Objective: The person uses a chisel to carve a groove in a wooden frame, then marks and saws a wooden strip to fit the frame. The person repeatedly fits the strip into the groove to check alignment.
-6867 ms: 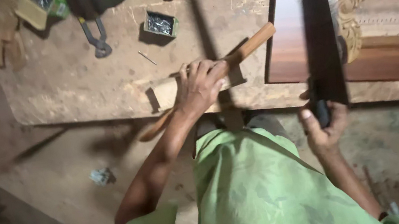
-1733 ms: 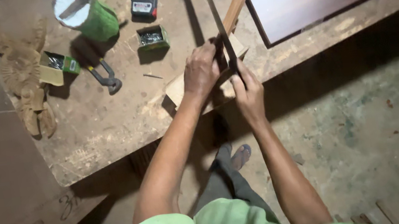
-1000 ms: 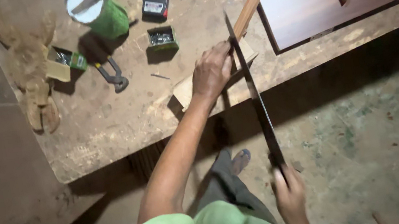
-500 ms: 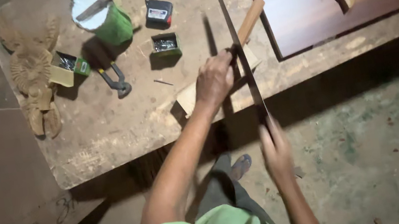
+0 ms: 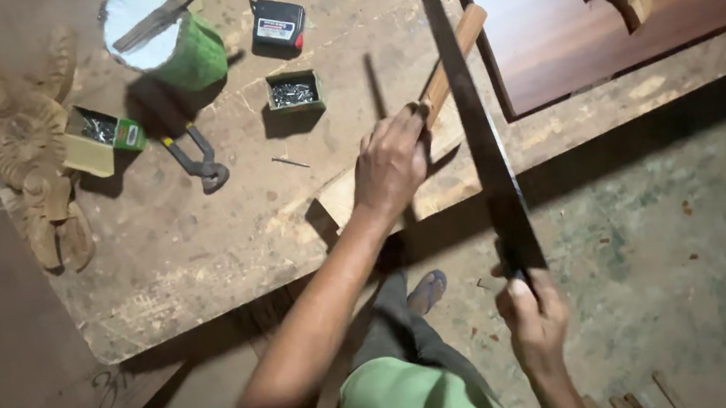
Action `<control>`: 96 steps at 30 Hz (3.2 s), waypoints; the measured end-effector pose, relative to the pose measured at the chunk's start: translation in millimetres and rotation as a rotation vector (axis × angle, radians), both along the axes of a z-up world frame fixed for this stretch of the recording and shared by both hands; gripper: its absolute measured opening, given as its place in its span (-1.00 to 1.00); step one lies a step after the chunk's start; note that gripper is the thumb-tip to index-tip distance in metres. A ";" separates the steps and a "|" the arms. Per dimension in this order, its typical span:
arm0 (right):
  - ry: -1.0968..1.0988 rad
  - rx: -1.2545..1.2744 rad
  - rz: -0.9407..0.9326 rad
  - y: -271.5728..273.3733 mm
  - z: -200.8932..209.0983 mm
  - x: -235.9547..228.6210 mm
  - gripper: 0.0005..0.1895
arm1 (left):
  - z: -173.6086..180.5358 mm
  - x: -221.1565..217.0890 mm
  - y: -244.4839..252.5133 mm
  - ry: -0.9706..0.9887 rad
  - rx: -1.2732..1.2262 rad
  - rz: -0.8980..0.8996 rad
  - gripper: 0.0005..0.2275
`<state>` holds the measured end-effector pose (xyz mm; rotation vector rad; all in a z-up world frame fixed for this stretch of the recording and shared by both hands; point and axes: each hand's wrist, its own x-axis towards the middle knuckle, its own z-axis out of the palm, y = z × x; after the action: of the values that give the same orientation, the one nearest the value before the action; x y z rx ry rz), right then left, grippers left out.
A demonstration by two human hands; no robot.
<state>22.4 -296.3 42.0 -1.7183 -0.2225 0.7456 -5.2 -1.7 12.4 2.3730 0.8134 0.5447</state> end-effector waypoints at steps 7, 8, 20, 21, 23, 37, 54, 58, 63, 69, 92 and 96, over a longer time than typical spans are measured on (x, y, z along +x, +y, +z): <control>-0.002 0.008 0.081 52.1 3.6 8.1 -0.71 | 3.4 2.1 4.6 -0.017 -0.047 0.004 -0.64; -0.008 0.013 0.080 53.0 2.0 9.1 -0.71 | 2.9 2.1 4.4 -0.014 -0.045 0.006 -0.64; -0.024 0.056 0.082 71.4 -23.7 16.8 -0.65 | -6.4 1.3 2.5 0.023 -0.017 -0.010 -0.62; -0.046 0.076 0.092 74.4 -26.8 18.6 -0.66 | -6.4 1.3 2.8 0.014 -0.009 -0.008 -0.62; -0.007 0.036 0.073 71.9 -29.8 18.4 -0.61 | -6.5 0.9 0.5 0.002 0.007 0.001 -0.64; -0.463 0.090 0.198 80.9 -8.1 24.5 -0.57 | -18.3 2.7 -0.2 -0.086 0.113 0.010 -0.67; -0.462 0.143 0.184 104.6 -13.0 28.0 -0.56 | -14.7 6.0 3.5 -0.097 0.116 0.007 -0.67; -0.304 0.059 0.194 114.2 -8.6 30.7 -0.54 | -16.3 -2.2 -6.6 -0.106 0.103 0.008 -0.67; 0.028 -0.220 0.109 -88.0 38.3 -42.8 -0.70 | -9.3 -0.2 -4.3 -0.131 0.031 0.016 -0.67; -0.632 0.089 0.258 45.4 2.5 11.5 -0.59 | -9.0 4.1 -1.9 -0.134 0.087 0.027 -0.67; -0.675 0.070 0.276 50.3 6.7 14.9 -0.63 | -28.5 7.6 3.9 -0.130 0.104 0.032 -0.66; 0.077 -0.171 0.075 -109.0 32.1 -44.7 -0.64 | -16.9 1.9 -5.0 -0.160 0.022 0.047 -0.67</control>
<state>-22.3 -405.3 74.1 -1.8466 -0.1751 0.9059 -3.2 -6.7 -4.5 2.3006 0.7961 0.7559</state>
